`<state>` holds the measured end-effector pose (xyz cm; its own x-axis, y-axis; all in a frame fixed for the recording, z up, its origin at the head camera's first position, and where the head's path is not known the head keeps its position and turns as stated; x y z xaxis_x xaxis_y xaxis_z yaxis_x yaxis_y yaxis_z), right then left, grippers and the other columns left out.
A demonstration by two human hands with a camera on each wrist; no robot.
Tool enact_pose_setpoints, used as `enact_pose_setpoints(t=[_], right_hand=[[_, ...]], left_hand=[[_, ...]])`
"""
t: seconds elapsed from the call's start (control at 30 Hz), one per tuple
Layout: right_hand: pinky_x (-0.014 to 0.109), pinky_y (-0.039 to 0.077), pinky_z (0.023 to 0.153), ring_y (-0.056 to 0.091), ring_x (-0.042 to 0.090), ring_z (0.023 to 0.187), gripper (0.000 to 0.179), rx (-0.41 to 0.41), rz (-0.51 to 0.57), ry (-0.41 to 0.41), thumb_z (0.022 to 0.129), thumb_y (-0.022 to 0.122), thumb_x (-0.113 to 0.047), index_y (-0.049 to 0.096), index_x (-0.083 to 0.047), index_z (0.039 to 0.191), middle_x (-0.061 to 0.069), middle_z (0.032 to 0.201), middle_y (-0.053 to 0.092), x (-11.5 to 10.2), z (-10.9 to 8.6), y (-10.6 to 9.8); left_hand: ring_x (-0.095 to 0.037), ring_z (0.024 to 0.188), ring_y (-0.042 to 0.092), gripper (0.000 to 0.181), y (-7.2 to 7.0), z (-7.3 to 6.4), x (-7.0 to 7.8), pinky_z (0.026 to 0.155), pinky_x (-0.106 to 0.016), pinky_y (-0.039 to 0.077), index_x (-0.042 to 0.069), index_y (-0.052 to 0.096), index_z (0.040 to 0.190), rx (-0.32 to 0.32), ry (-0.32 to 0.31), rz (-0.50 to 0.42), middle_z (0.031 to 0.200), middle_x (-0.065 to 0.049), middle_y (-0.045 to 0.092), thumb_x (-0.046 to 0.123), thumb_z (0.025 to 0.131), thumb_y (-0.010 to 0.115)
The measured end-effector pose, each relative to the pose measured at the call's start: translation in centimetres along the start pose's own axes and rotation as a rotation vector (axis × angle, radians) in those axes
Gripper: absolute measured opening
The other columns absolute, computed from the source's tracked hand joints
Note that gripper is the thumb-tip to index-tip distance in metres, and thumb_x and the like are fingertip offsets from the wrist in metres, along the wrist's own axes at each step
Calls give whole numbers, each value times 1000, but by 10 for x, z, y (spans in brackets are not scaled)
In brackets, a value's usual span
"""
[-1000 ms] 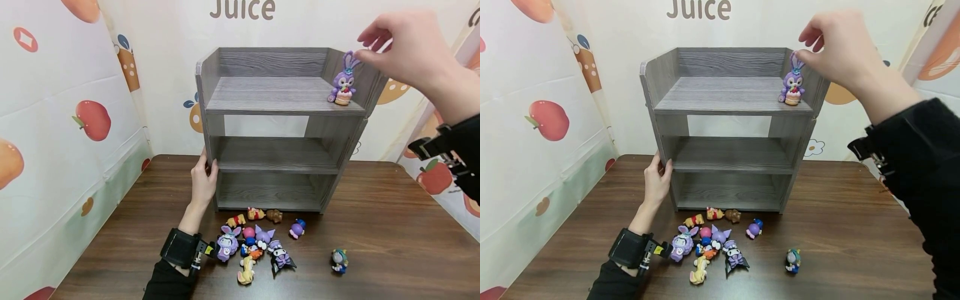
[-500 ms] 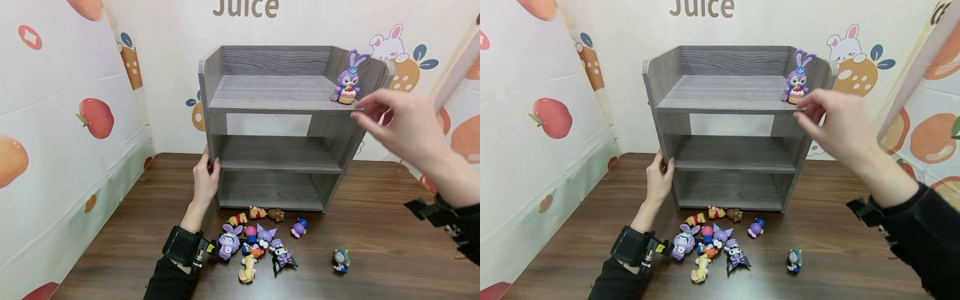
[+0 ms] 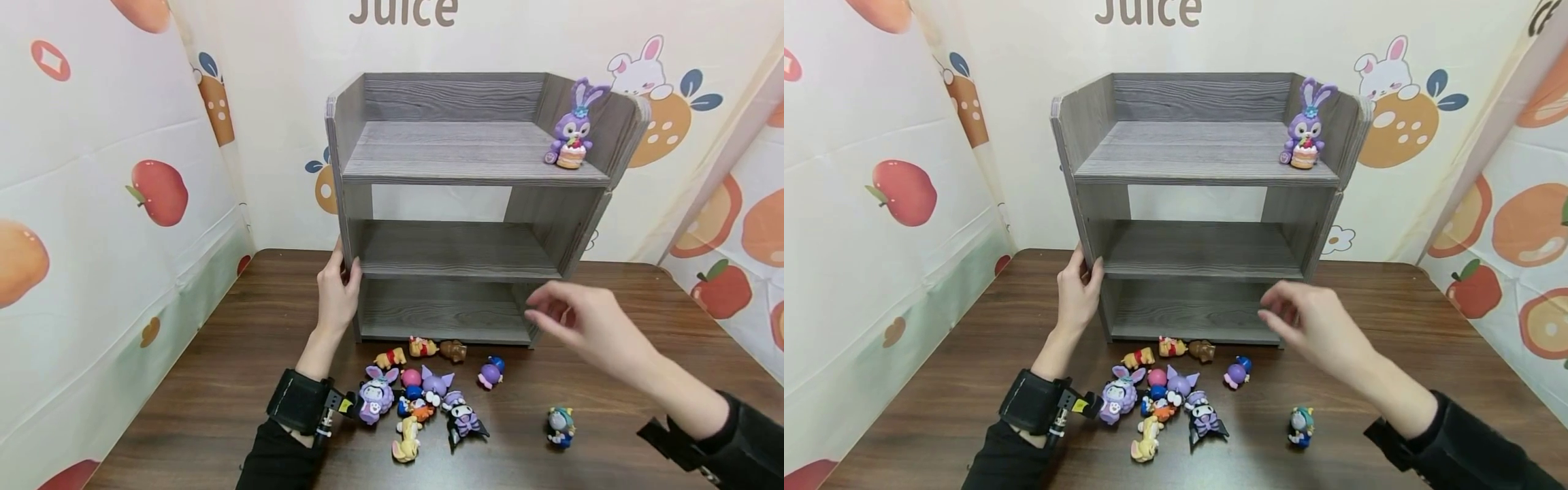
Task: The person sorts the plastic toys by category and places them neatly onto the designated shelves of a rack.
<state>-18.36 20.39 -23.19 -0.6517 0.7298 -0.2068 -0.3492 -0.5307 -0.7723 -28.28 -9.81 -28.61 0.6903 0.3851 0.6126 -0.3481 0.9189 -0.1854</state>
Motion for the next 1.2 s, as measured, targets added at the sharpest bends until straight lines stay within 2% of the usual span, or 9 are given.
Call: enact_pose_setpoints(t=[0.23,0.4,0.5,0.7,0.8,1.03,1.2], right_hand=[[18,44,50,50,-7,59,15,-186,194,65,78,73,-4,64,-15,84,-13,68,61,6,-34,42],[20,44,49,52,-4,59,8,-328,342,150,83,70,-10,64,-13,87,-11,71,63,9,-53,67],[22,46,47,54,-2,58,5,-412,456,222,86,67,-12,64,-10,89,-6,72,64,9,-62,80],[29,52,49,60,7,59,14,-566,714,413,90,62,-13,62,0,95,6,78,64,8,-80,106],[29,53,51,62,9,61,18,-617,806,481,91,61,-13,60,4,96,7,81,63,7,-87,117],[27,54,55,64,12,62,24,-696,995,572,92,59,-15,55,7,97,9,80,64,2,-99,134],[25,54,58,64,11,64,28,-762,1105,697,93,58,-21,54,6,100,8,79,66,-3,-107,145]], left_hand=[[-37,107,59,50,1,0,0,76,-48,53,-5,38,141,-7,-13,-5,132,-25,52,-5,91,49],[-38,105,60,50,1,0,-1,74,-49,54,-5,39,140,-6,-8,-6,130,-26,53,-5,92,48],[-38,103,61,49,1,-1,-1,72,-49,54,-5,39,140,-5,-8,-7,128,-27,54,-5,92,48],[-38,104,61,49,1,-1,-1,73,-49,54,-5,39,140,-6,-12,-15,128,-27,54,-5,92,48],[-39,104,61,49,1,0,-1,74,-49,54,-5,39,140,-8,-12,-11,129,-27,54,-5,92,48],[-38,106,60,50,1,-1,-1,75,-48,54,-4,38,141,-6,-11,-8,130,-26,53,-5,92,49],[-37,105,60,50,1,0,-1,76,-49,53,-4,39,141,-6,-15,-11,129,-25,54,-5,92,48]])
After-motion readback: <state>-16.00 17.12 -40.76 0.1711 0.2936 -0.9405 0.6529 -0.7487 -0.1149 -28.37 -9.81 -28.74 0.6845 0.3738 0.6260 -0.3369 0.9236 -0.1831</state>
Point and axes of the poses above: each hand's wrist, its own z-axis towards the middle knuckle, its own y-axis out of the palm, x = y × z, the point moved 6 cm from there along z, towards the middle knuckle
